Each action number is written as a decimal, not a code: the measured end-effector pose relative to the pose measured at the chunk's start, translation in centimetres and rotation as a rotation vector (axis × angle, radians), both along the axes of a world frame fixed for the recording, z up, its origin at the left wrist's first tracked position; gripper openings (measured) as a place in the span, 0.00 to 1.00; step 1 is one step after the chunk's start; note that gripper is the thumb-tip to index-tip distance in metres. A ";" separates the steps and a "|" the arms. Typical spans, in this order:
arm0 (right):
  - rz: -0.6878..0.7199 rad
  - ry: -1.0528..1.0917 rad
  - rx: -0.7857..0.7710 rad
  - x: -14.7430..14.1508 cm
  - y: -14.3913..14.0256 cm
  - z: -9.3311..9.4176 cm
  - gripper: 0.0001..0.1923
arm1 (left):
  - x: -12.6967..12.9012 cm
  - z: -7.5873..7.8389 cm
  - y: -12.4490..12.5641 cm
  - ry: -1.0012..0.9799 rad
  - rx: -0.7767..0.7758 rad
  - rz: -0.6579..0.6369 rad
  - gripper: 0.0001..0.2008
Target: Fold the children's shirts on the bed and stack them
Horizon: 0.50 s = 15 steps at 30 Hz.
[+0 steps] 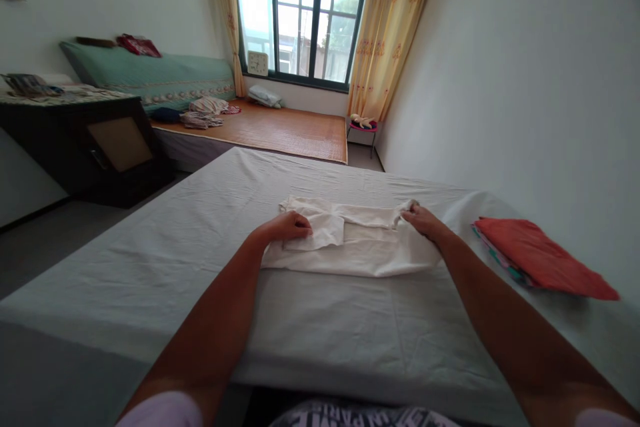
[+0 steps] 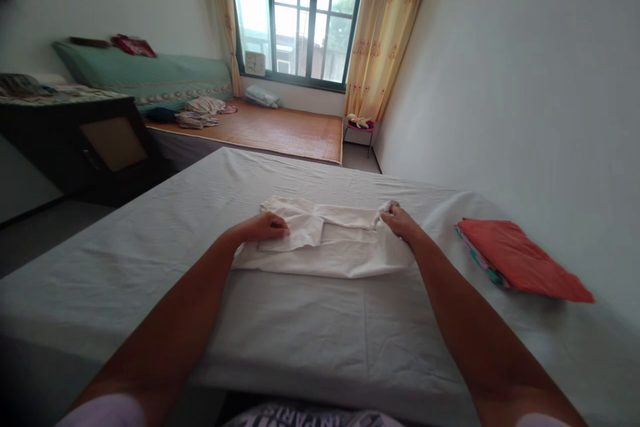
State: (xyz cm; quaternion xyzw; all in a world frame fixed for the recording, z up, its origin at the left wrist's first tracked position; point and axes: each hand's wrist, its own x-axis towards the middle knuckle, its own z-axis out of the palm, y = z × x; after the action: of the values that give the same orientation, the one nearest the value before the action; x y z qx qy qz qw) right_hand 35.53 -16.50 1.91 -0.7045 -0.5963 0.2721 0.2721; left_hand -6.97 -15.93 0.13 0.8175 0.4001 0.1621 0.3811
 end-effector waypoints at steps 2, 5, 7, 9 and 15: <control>0.097 0.257 -0.049 -3.3 0.6 1.3 0.16 | -0.1 0.3 -0.2 -0.091 -0.076 0.071 0.21; 0.230 0.511 -0.088 -9.2 1.7 2.4 0.15 | -0.2 0.4 -0.3 -0.239 -0.204 0.186 0.26; 0.298 0.604 -0.095 -13.3 2.4 2.6 0.15 | -0.3 0.3 -0.2 -0.321 -0.288 0.244 0.28; 0.326 0.676 -0.119 -17.3 3.0 2.4 0.14 | -0.5 0.2 -0.1 -0.404 -0.368 0.300 0.30; 0.581 0.795 -0.233 -24.2 2.7 2.9 0.13 | -1.0 0.0 0.3 -0.578 -0.530 0.418 0.37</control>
State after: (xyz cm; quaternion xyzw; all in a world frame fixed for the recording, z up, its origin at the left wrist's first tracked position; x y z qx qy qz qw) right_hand 11.30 -13.77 4.82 -0.3771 -0.5838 0.6485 0.3105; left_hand -7.99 -15.63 0.11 0.5141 0.4616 0.3497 0.6327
